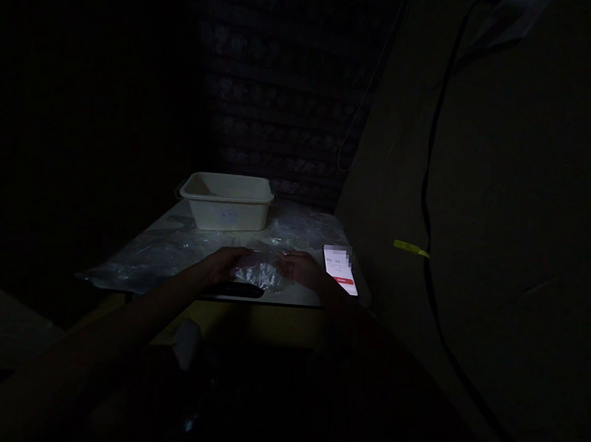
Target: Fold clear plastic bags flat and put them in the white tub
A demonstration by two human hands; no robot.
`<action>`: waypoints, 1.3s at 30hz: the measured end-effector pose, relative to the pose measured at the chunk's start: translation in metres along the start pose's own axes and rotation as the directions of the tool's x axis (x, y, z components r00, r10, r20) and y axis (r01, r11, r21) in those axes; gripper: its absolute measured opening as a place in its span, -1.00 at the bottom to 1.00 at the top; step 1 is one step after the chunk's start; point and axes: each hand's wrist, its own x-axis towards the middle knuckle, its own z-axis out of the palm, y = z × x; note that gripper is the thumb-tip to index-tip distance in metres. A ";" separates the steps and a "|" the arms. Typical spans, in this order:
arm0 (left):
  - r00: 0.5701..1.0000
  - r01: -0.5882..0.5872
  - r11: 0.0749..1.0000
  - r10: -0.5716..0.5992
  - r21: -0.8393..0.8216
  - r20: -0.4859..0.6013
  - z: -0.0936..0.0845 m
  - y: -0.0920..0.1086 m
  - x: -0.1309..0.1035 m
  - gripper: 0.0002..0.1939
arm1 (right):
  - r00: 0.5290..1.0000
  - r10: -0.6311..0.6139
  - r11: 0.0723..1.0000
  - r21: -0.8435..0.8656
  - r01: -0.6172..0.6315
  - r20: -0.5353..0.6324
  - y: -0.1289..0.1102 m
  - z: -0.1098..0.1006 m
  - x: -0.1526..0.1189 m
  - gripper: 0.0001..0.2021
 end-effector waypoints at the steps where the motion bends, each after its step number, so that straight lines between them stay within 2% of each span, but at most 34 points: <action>1: 0.999 0.036 0.999 -0.036 -0.021 -0.010 0.000 -0.002 0.001 -0.92 | 1.000 -0.005 1.000 -0.013 0.005 -0.007 0.000 -0.002 0.000 -0.96; 3: 0.993 0.122 0.986 -0.121 -0.111 0.011 0.001 -0.006 0.004 -0.95 | 1.000 -0.007 0.999 -0.039 0.006 -0.028 -0.002 -0.005 0.000 -0.97; 7: 0.990 0.140 0.954 -0.132 -0.264 0.049 -0.002 -0.011 0.010 -0.96 | 0.999 0.022 0.997 -0.067 -0.024 -0.037 -0.005 -0.008 -0.003 -0.95; 9: 0.989 0.145 0.948 -0.132 -0.283 0.063 -0.003 -0.013 0.012 -0.96 | 0.999 0.031 0.998 -0.062 -0.033 -0.033 -0.005 -0.009 -0.004 -0.94; 15: 0.990 0.143 0.949 -0.143 -0.282 0.018 -0.006 -0.015 0.016 -0.93 | 1.000 0.001 0.999 -0.041 -0.001 0.008 0.000 -0.016 0.001 -0.96; 23: 0.990 0.125 0.948 -0.101 -0.294 0.096 -0.008 -0.017 0.017 -0.92 | 0.996 -0.047 0.999 -0.001 0.047 0.076 0.001 -0.016 0.001 -0.91; 30: 0.992 0.111 0.934 -0.084 -0.340 0.092 -0.007 -0.016 0.016 -0.83 | 0.996 -0.050 0.999 -0.013 0.051 0.072 0.001 -0.019 0.000 -0.85; 36: 0.988 0.130 0.958 -0.103 -0.257 0.113 -0.009 -0.018 0.014 -0.84 | 0.997 -0.061 0.997 -0.048 0.063 0.044 0.000 -0.021 -0.001 -0.85; 39: 0.993 0.091 0.979 -0.075 -0.183 0.092 -0.009 -0.022 0.018 -0.87 | 0.995 -0.090 0.993 -0.076 0.093 0.043 -0.001 -0.022 -0.004 -0.87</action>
